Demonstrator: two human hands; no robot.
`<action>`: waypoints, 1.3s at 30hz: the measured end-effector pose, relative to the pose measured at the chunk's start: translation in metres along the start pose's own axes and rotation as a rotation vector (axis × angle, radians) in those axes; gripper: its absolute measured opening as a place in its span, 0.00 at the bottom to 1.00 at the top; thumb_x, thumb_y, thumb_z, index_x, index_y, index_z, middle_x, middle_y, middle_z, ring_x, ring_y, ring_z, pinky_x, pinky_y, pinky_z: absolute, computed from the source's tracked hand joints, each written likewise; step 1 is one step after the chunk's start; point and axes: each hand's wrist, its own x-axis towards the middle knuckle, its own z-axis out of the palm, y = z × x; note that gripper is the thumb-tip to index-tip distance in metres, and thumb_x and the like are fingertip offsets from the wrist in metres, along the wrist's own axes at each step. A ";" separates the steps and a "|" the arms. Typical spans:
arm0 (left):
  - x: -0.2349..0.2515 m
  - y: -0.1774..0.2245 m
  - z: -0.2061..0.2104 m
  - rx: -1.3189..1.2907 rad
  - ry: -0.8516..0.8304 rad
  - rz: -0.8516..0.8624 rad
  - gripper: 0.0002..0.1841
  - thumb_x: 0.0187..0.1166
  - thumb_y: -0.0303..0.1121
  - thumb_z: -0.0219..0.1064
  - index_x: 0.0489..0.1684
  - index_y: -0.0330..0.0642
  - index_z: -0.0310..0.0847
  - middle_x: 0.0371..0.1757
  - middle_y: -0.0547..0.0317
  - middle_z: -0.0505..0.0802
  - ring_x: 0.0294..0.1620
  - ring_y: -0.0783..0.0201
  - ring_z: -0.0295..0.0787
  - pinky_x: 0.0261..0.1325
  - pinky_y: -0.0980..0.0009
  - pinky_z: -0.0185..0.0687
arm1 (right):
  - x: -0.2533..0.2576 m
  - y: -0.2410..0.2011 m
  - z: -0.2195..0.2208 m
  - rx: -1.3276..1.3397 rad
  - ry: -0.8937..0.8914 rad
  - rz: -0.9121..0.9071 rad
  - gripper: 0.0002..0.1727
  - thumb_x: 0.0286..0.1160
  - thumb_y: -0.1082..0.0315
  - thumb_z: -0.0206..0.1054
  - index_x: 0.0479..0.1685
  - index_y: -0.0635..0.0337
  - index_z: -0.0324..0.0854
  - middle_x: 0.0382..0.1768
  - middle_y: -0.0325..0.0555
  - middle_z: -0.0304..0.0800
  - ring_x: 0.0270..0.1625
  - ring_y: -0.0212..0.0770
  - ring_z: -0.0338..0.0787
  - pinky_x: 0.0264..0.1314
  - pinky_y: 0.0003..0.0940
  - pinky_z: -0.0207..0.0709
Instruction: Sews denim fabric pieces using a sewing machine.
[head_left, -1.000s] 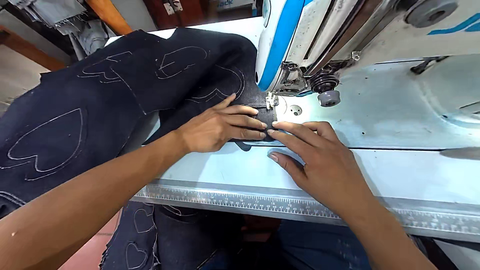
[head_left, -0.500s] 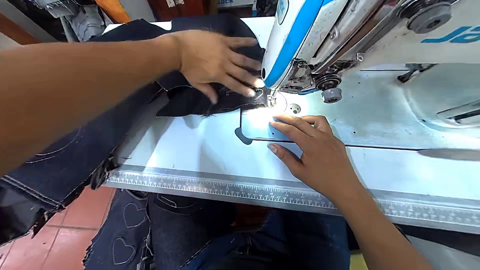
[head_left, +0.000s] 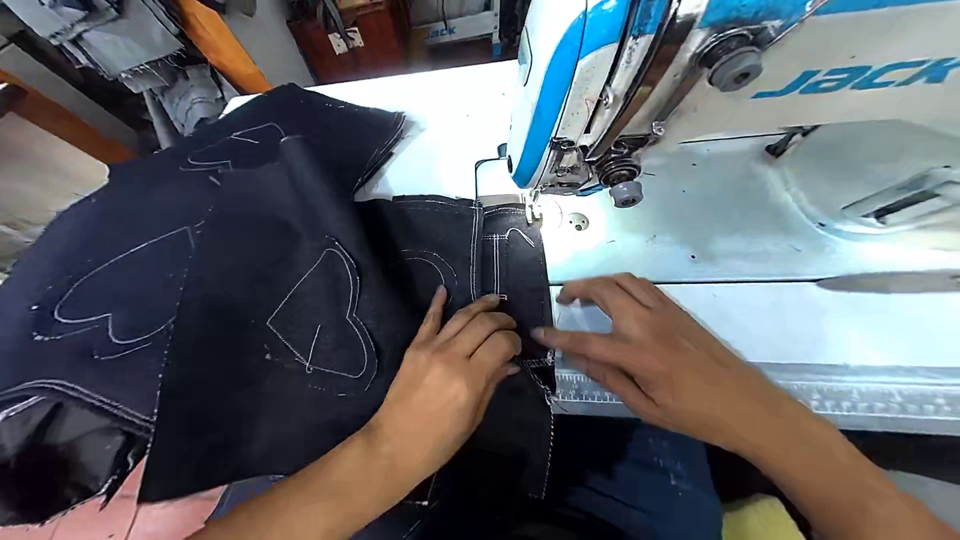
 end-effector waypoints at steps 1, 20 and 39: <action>0.006 -0.005 -0.005 0.031 0.006 0.029 0.13 0.89 0.44 0.59 0.46 0.53 0.90 0.55 0.69 0.95 0.72 0.64 0.86 0.80 0.49 0.77 | -0.008 -0.001 -0.002 -0.020 -0.020 -0.013 0.21 0.87 0.40 0.50 0.67 0.21 0.85 0.64 0.42 0.84 0.64 0.48 0.82 0.58 0.49 0.76; 0.025 -0.034 0.007 0.071 -0.075 0.123 0.37 0.83 0.70 0.49 0.76 0.54 0.82 0.77 0.64 0.86 0.84 0.52 0.74 0.85 0.29 0.56 | -0.010 0.002 0.000 -0.091 -0.006 0.011 0.26 0.89 0.37 0.46 0.69 0.30 0.84 0.81 0.19 0.77 0.73 0.41 0.79 0.64 0.45 0.69; 0.125 -0.100 0.011 0.126 -0.159 0.189 0.43 0.72 0.75 0.56 0.75 0.49 0.83 0.76 0.58 0.85 0.86 0.44 0.69 0.77 0.21 0.55 | 0.033 0.047 0.010 -0.176 0.133 0.191 0.28 0.81 0.34 0.55 0.65 0.36 0.91 0.69 0.26 0.89 0.70 0.42 0.83 0.61 0.45 0.74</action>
